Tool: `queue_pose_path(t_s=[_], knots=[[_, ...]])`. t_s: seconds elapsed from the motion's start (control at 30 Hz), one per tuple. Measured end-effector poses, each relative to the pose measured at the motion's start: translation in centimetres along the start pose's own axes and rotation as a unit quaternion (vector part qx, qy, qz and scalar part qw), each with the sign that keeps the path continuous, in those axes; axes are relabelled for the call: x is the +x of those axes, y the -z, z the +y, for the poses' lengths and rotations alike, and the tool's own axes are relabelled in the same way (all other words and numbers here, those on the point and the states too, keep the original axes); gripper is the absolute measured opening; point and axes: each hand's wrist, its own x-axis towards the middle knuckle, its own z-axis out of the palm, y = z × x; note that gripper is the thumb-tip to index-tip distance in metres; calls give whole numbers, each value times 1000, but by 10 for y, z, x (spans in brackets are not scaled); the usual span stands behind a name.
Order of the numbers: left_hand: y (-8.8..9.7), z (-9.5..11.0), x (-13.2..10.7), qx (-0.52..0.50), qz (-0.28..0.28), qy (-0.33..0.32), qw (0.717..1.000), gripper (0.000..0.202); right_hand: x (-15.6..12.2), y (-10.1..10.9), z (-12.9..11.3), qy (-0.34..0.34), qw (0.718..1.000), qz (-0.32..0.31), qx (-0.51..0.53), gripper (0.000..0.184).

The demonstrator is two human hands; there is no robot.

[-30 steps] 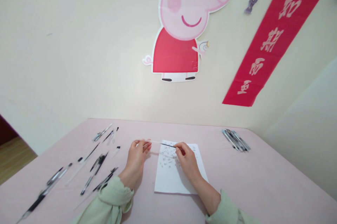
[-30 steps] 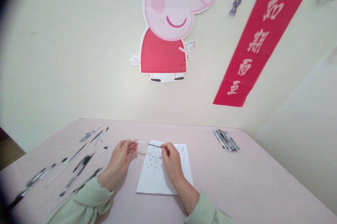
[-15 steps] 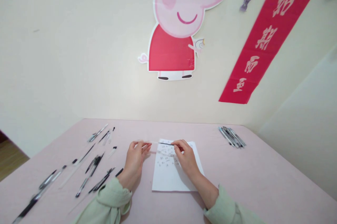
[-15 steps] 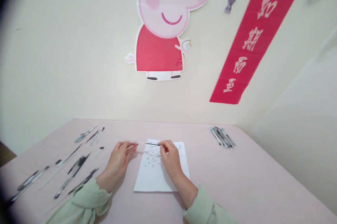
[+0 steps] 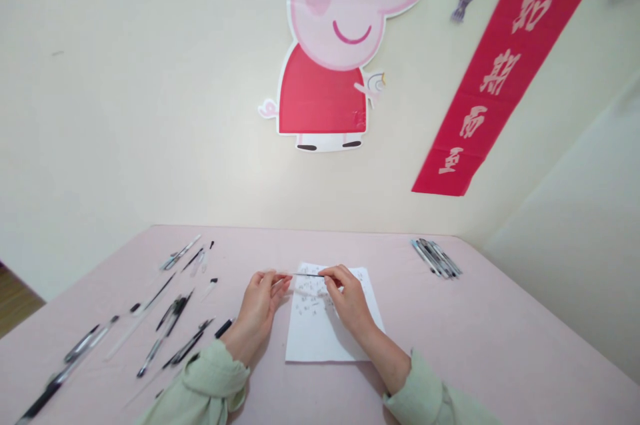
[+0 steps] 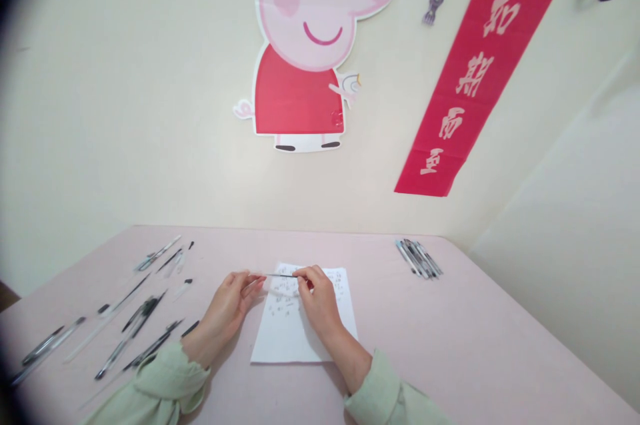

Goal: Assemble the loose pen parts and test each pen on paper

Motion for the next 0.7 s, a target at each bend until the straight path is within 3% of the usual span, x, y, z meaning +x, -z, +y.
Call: queue_pose_path(t_s=[0.1, 0.17, 0.3, 0.37, 0.5, 0.7], knots=[[0, -3, -1, 4, -18, 9, 1000, 16, -3, -3, -2, 52, 998, -34, 30, 38], [1, -4, 0, -8, -16, 17, 1000, 17, -4, -5, -1, 65, 997, -15, 40, 46], [4, -4, 4, -45, 0, 35, 998, 18, -5, -6, 5, 7, 997, 76, 27, 27], [4, -4, 5, -51, 1, 39, 998, 18, -5, -7, 6, -4, 996, 88, 13, 18], [4, -5, 6, -57, -2, 31, 998, 17, -8, -11, 3, 15, 998, 61, -16, 18], [4, -5, 6, -62, -5, 37, 997, 16, -15, -17, -7, 54, 996, 20, -65, 31]])
